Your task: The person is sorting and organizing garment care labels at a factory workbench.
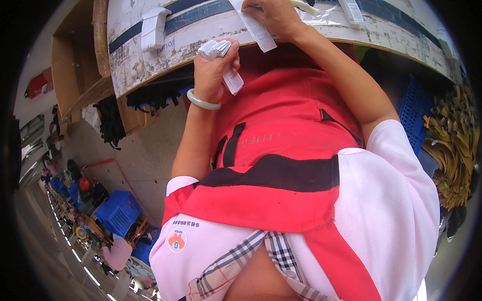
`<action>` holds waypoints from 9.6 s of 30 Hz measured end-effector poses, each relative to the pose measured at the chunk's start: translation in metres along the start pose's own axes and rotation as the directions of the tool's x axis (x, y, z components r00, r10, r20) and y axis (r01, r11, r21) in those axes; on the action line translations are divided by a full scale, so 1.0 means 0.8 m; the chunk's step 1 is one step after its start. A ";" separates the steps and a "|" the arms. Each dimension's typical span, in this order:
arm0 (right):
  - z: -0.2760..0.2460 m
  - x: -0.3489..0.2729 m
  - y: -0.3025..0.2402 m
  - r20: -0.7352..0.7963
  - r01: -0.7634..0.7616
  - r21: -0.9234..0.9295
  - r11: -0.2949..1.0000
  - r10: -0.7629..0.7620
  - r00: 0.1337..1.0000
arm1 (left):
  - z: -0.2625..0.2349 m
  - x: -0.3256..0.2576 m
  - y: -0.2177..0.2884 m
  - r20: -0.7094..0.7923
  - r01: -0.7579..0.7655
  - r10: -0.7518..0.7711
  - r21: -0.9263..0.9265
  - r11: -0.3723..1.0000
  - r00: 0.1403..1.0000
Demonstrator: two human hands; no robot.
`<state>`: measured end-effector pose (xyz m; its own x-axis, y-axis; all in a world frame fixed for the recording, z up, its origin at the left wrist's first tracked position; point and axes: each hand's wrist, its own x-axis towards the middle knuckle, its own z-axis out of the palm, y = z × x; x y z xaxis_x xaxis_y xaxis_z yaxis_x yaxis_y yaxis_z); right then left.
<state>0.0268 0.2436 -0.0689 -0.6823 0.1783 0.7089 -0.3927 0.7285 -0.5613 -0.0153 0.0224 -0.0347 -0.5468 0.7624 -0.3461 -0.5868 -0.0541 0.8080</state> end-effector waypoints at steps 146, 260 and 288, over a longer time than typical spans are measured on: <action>-0.032 0.002 -0.050 0.141 -0.109 -0.501 0.858 0.206 0.968 | 0.004 0.037 0.035 -0.045 -0.109 0.136 0.378 0.919 0.990; -0.029 0.023 -0.140 0.569 -0.682 0.400 0.612 0.418 0.709 | -0.018 -0.005 -0.003 0.234 0.132 -0.055 -0.326 0.936 0.971; -0.012 -0.001 -0.149 0.395 -0.576 0.191 0.795 0.475 0.786 | -0.007 -0.015 -0.019 0.201 0.113 -0.069 -0.213 0.970 0.977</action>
<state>0.0803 0.1632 0.0014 -0.9667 0.2246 0.1223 -0.0371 0.3501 -0.9360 -0.0032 0.0103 -0.0459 -0.3735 0.8785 -0.2979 -0.7584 -0.1043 0.6434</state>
